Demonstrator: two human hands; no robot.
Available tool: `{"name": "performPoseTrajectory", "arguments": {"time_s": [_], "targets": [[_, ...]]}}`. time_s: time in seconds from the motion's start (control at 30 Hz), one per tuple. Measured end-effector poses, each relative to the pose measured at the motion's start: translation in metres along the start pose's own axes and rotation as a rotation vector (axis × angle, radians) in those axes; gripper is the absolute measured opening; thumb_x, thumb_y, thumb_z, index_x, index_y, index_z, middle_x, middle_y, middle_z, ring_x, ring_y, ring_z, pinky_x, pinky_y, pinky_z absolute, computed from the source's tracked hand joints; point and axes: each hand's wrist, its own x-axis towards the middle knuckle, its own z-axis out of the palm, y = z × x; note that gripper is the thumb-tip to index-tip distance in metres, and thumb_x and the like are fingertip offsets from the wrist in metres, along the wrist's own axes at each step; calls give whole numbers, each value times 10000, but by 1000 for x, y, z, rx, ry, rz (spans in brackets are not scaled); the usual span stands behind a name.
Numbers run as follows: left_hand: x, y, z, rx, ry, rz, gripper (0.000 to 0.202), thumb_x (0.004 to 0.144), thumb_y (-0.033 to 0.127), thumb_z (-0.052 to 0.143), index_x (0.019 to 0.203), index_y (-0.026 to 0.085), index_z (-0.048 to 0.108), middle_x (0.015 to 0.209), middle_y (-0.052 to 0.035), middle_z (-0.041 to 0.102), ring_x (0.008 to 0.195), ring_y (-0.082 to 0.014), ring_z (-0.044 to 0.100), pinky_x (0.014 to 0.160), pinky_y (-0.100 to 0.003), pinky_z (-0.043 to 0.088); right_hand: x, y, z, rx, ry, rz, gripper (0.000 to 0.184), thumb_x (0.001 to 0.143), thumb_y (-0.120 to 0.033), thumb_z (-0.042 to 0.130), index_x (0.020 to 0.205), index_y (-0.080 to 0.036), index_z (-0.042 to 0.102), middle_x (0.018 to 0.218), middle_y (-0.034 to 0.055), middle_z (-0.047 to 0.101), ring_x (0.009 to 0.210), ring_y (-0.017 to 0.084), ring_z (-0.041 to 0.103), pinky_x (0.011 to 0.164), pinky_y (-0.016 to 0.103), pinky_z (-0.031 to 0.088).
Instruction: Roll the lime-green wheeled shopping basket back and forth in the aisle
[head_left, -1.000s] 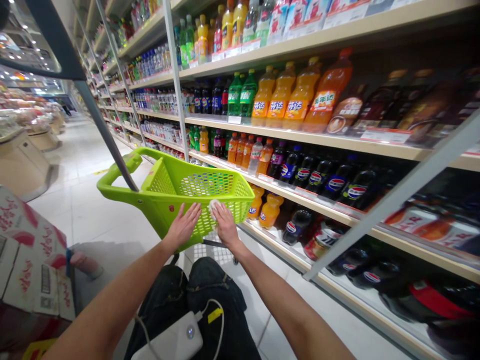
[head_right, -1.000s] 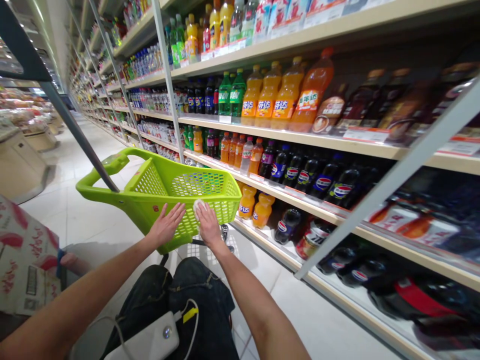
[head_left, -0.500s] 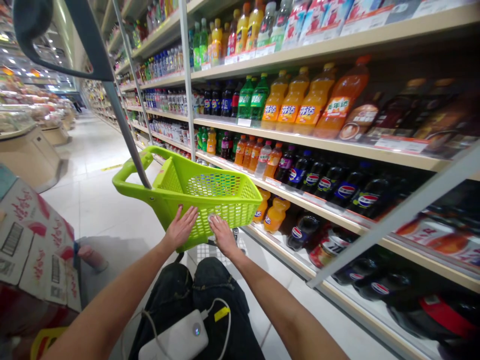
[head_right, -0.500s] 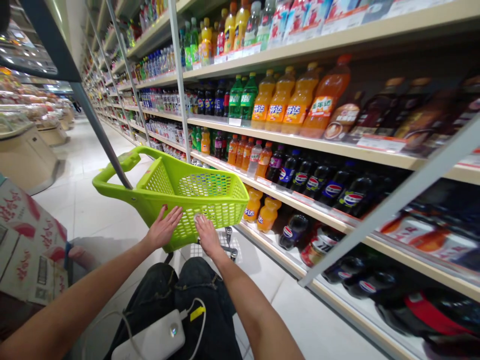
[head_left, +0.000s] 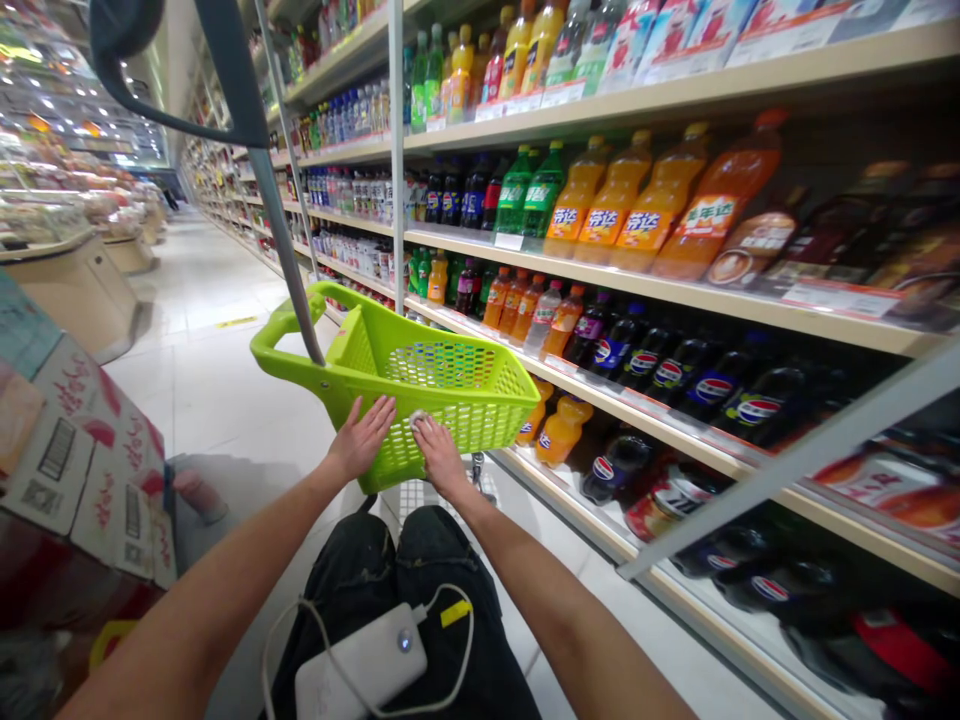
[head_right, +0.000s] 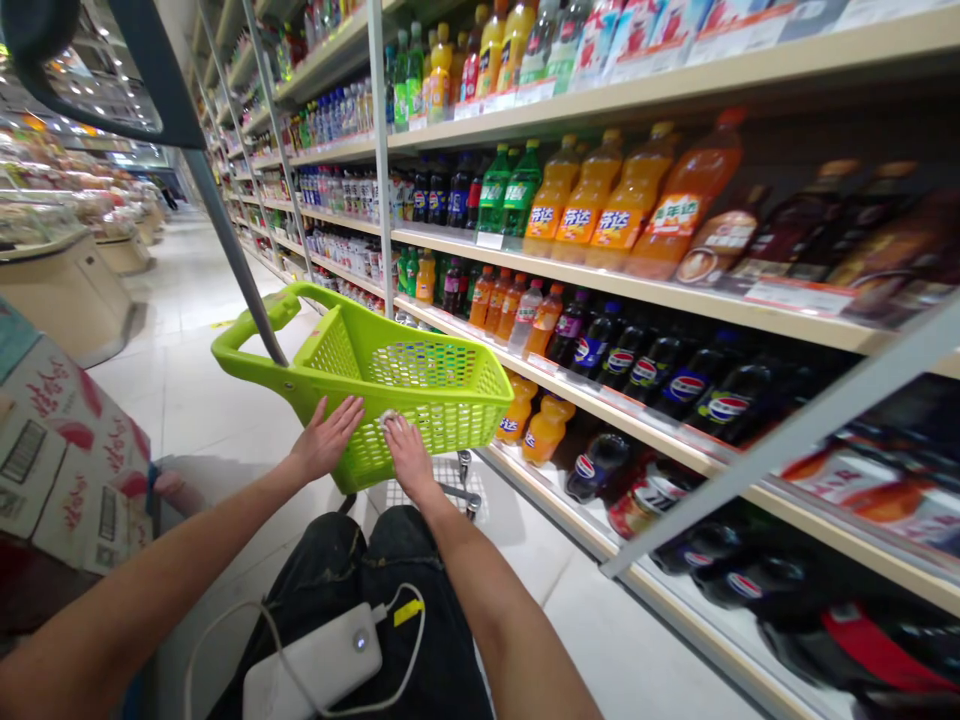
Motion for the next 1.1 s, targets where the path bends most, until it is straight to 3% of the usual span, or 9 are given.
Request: {"name": "performPoseTrajectory", "arguments": {"time_s": [0.13, 0.27, 0.37, 0.47, 0.63, 0.77, 0.97, 1.1], "targets": [[-13, -3, 4, 22, -41, -11, 535, 805, 99, 307, 1340, 98, 315, 1433, -118, 248, 1341, -229, 186, 1081, -548, 134, -1, -11, -4, -16, 26, -67, 394, 812, -35, 368, 1146, -118, 558, 1262, 115, 519, 1335, 195, 215, 1025, 449, 308], [-18, -14, -10, 37, -43, -65, 542, 808, 77, 283, 1348, 113, 306, 1440, -97, 237, 1348, -214, 166, 1088, -545, 90, 41, -29, -34, -14, 170, -40, 461, 798, -62, 383, 1244, -127, 484, 1350, 97, 425, 1354, 194, 143, 1065, 424, 256], [-20, -24, -22, 51, -12, -91, 541, 807, 59, 270, 1346, 101, 308, 1440, -108, 235, 1346, -221, 178, 1088, -548, 64, 70, -37, -44, -9, 202, -27, 480, 787, -60, 389, 1255, -128, 475, 1377, 94, 387, 1360, 193, 110, 1077, 435, 228], [-25, -29, -26, 60, 14, -81, 536, 808, 53, 267, 1341, 91, 317, 1433, -120, 260, 1340, -225, 202, 1090, -539, 75, 73, -39, -29, -13, 156, -43, 472, 783, -30, 368, 1225, -125, 505, 1352, 99, 422, 1358, 192, 121, 1061, 448, 253], [-44, -28, -13, 45, 39, -57, 578, 777, 47, 302, 1351, 109, 299, 1423, -122, 297, 1341, -216, 200, 1095, -519, 99, 36, -36, 11, 25, 16, -85, 452, 793, -9, 359, 1197, -125, 526, 1304, 121, 476, 1343, 182, 190, 1033, 480, 286], [-65, -32, -3, 43, 55, -70, 609, 752, 41, 316, 1356, 115, 288, 1417, -120, 313, 1337, -213, 214, 1095, -522, 90, 29, -46, 11, 54, -5, -130, 446, 797, -17, 355, 1181, -144, 544, 1287, 111, 495, 1336, 175, 214, 1035, 463, 292], [-82, -53, -15, 59, 51, -184, 654, 732, 28, 309, 1376, 114, 238, 1424, -112, 295, 1339, -201, 209, 1100, -509, 39, 98, -88, -29, 93, 155, -151, 443, 826, -102, 399, 1262, -132, 469, 1374, 101, 391, 1362, 188, 98, 1084, 444, 206], [-85, -60, -23, 60, 38, -243, 661, 735, 41, 309, 1385, 115, 211, 1434, -114, 265, 1342, -206, 199, 1098, -511, 15, 130, -108, -28, 86, 121, -204, 436, 856, -78, 348, 1273, -147, 454, 1372, 81, 397, 1365, 176, 77, 1091, 443, 191]]}}
